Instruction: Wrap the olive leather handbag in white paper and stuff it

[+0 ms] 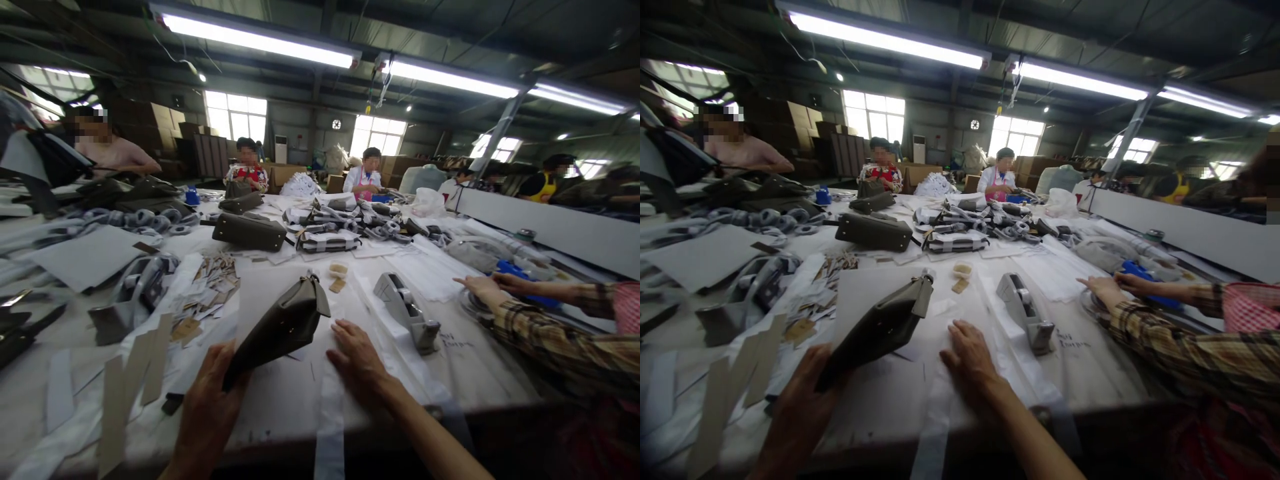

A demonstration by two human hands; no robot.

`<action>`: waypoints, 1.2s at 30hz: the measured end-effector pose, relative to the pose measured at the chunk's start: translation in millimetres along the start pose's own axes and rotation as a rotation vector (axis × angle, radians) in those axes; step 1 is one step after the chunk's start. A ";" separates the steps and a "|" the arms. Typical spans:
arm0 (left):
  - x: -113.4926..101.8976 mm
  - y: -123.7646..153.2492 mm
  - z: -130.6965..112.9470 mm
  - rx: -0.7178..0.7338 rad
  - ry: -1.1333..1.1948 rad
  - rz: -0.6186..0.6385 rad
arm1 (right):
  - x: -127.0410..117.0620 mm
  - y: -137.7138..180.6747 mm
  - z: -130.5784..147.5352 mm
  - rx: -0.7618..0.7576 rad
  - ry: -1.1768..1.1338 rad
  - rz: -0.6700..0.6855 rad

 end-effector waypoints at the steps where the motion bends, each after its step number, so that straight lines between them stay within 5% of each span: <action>1: 2.0 2.4 -3.9 0.026 -0.003 0.006 | 8.7 -6.9 -4.9 0.020 -0.061 0.019; 7: 28.2 42.5 -37.1 0.276 -0.051 0.098 | 20.6 -34.0 -46.9 0.162 -0.523 -0.005; 11: 42.6 73.0 -54.3 0.434 -0.090 0.141 | 1.1 -22.8 -97.2 0.382 -0.918 -0.239; 14: 45.3 79.5 -56.5 0.469 -0.092 0.145 | -17.4 -10.4 -111.3 0.515 -0.913 -0.385; 16: 45.2 77.9 -55.9 0.487 -0.098 0.147 | -37.3 -15.9 -89.9 0.438 -0.759 -0.402; 20: 48.3 68.8 -51.6 0.534 -0.137 0.169 | -70.8 -42.8 13.1 0.032 -0.437 -0.267; 24: 56.6 61.5 -40.8 0.556 -0.186 0.170 | -49.0 -34.6 95.8 -0.250 -0.282 0.075; 27: 66.6 59.6 -29.6 0.521 -0.233 0.209 | -19.7 -4.7 109.6 -0.337 -0.167 0.200; 36: 70.6 51.9 -48.8 0.427 -0.386 0.364 | 1.7 29.0 97.8 -0.355 -0.085 0.090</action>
Point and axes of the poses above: each hand's wrist, its own y-axis away from the middle knuckle, its own x-axis out of the palm, z = x × y, the point moved 10 cm from there along -y, towards the middle knuckle, and after that the axes turned 15 degrees about -x, right-handed, at the moved point
